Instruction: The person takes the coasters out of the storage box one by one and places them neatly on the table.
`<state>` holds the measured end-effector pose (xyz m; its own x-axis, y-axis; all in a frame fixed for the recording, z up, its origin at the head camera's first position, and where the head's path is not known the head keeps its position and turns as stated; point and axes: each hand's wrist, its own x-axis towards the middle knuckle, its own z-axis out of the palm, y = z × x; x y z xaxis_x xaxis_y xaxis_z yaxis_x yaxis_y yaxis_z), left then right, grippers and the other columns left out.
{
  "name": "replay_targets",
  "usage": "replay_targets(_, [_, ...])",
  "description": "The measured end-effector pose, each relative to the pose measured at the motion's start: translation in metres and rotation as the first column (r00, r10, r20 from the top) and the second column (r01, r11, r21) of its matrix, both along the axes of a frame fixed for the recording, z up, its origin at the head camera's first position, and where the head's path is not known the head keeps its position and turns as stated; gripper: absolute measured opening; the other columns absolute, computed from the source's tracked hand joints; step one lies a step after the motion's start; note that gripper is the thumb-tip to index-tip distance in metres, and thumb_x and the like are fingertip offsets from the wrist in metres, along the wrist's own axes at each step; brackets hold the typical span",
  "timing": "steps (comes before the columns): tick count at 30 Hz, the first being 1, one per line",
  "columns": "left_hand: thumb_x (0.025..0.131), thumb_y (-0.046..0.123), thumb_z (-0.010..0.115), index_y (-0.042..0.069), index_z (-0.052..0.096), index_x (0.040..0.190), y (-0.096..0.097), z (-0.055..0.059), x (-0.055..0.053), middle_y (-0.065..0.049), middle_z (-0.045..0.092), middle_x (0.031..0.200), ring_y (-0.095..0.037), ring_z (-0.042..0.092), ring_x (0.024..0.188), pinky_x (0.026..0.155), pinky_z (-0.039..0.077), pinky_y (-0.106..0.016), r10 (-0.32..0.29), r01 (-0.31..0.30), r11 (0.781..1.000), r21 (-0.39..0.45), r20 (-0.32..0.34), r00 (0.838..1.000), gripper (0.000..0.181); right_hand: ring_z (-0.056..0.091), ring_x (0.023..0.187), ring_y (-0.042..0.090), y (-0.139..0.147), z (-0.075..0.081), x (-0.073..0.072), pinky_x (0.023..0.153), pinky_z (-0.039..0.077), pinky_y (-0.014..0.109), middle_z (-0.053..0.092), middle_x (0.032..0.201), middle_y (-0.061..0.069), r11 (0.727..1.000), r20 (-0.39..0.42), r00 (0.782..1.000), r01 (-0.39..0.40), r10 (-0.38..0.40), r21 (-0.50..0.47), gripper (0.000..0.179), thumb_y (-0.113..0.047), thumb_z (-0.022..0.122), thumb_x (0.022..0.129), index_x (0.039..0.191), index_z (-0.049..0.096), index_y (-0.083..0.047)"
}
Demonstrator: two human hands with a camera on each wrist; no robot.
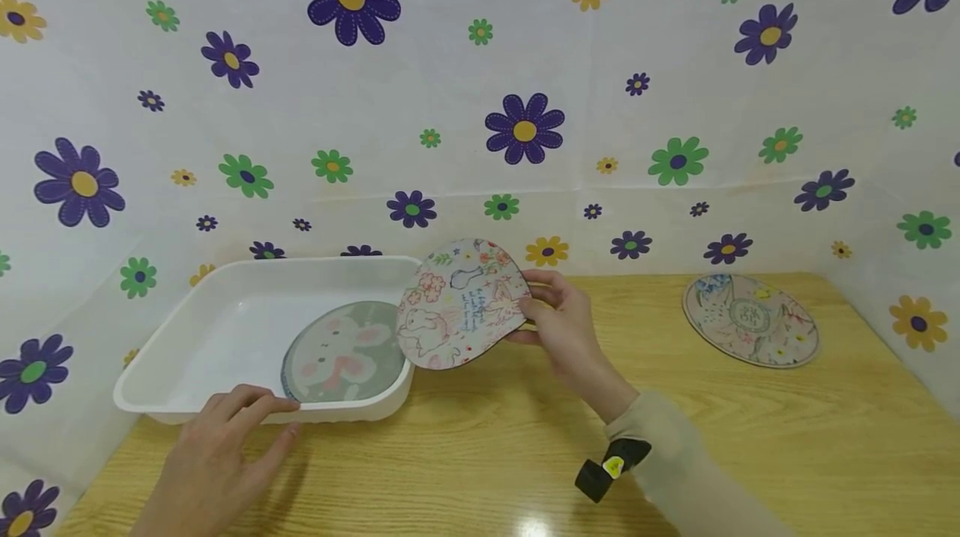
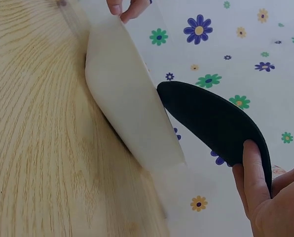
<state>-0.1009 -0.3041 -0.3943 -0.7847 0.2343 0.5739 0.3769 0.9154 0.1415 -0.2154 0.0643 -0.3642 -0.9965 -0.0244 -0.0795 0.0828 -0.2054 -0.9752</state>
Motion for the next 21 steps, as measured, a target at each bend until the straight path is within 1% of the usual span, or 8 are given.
replay_targets(3, [0.071, 0.014, 0.090, 0.022, 0.074, 0.095, 0.000, 0.000, 0.000, 0.007, 0.066, 0.094, -0.022, 0.064, 0.086, 0.069, 0.054, -0.045, -0.002, 0.002, 1.000, -0.001, 0.000, 1.000, 0.030, 0.069, 0.088, 0.018, 0.002, 0.001, 0.000, 0.068, 0.063, 0.031, 0.059, 0.126, 0.018, 1.000, 0.003, 1.000, 0.004, -0.004, 0.001, 0.037, 0.003, 0.053, 0.102, 0.137, 0.056, -0.008])
replay_targets(7, [0.070, 0.014, 0.090, 0.022, 0.075, 0.095, 0.000, 0.001, 0.000, 0.006, 0.067, 0.094, -0.022, 0.064, 0.085, 0.068, 0.054, -0.045, -0.018, 0.018, 1.000, -0.002, -0.017, 1.000, 0.031, 0.070, 0.088, 0.017, 0.004, 0.000, 0.000, 0.068, 0.063, 0.031, 0.060, 0.125, 0.018, 1.000, 0.004, 1.000, 0.014, -0.014, 0.007, 0.036, 0.002, 0.053, 0.102, 0.137, 0.056, -0.008])
replay_targets(10, [0.069, 0.014, 0.091, 0.023, 0.075, 0.095, 0.000, 0.001, 0.000, 0.006, 0.067, 0.094, -0.023, 0.064, 0.085, 0.069, 0.054, -0.044, -0.019, 0.019, 1.000, -0.003, -0.023, 1.000, 0.032, 0.070, 0.088, 0.017, 0.005, 0.000, -0.001, 0.068, 0.063, 0.031, 0.060, 0.125, 0.018, 1.000, -0.003, 1.000, 0.018, -0.018, 0.007, 0.036, 0.002, 0.053, 0.102, 0.137, 0.056, -0.008])
replay_targets(21, [0.070, 0.014, 0.090, 0.022, 0.074, 0.095, 0.000, 0.002, 0.000, 0.005, 0.067, 0.095, -0.023, 0.064, 0.087, 0.070, 0.054, -0.046, -0.001, 0.001, 1.000, -0.013, -0.002, 1.000, 0.031, 0.068, 0.089, 0.017, 0.011, 0.002, -0.001, 0.069, 0.063, 0.030, 0.058, 0.125, 0.017, 1.000, -0.005, 1.000, 0.020, -0.020, 0.008, 0.037, 0.003, 0.051, 0.102, 0.138, 0.054, -0.006])
